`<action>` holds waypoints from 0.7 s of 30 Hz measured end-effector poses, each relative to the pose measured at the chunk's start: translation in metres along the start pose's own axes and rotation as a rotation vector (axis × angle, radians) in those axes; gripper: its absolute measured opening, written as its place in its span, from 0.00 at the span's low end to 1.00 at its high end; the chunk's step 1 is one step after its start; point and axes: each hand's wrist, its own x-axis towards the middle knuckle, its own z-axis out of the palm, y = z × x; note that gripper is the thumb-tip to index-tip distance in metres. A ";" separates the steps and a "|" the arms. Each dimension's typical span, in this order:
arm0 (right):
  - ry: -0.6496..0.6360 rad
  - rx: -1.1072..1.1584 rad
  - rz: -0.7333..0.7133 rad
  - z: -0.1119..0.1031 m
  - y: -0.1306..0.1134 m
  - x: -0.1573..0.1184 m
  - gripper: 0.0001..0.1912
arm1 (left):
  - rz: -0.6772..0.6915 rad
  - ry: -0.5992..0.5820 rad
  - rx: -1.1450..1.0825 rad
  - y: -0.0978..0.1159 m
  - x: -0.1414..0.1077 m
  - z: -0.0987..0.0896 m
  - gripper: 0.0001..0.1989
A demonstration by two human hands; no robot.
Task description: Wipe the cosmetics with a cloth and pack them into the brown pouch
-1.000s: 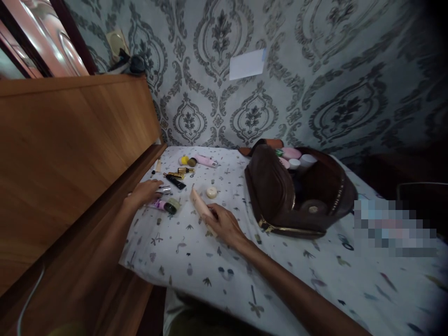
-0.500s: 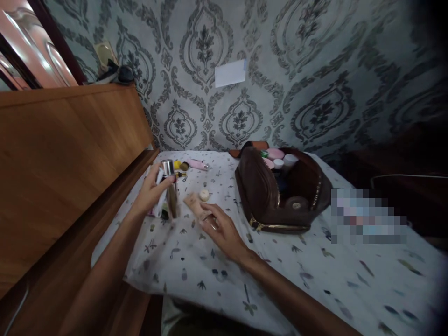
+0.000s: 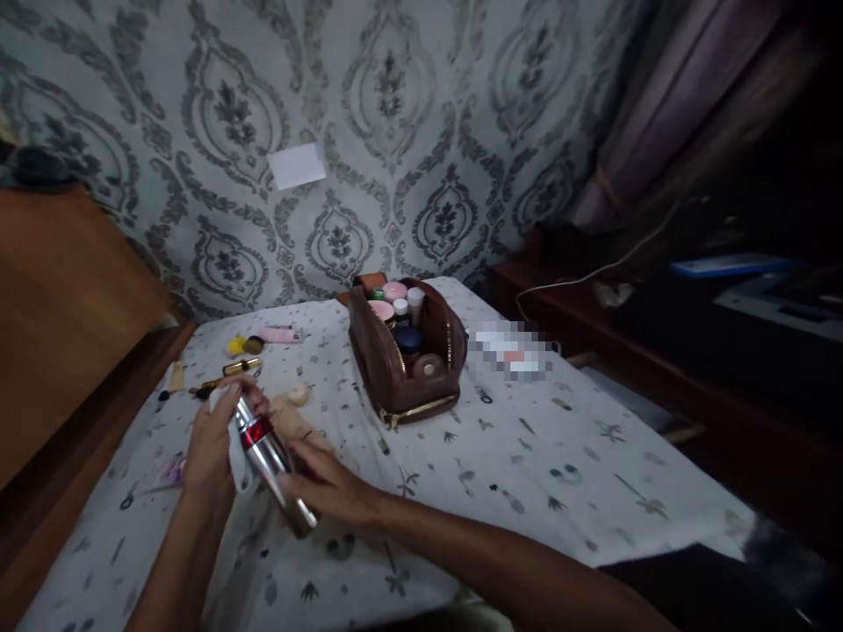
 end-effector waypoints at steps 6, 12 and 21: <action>-0.042 -0.024 -0.022 -0.002 0.004 -0.003 0.23 | 0.010 0.010 0.249 -0.001 -0.011 0.006 0.15; 0.153 0.051 -0.145 -0.007 -0.016 -0.001 0.27 | -0.079 0.119 0.552 -0.032 -0.038 -0.003 0.29; 0.328 0.188 -0.163 -0.010 -0.022 0.006 0.28 | -0.012 0.146 0.880 -0.084 -0.055 -0.016 0.26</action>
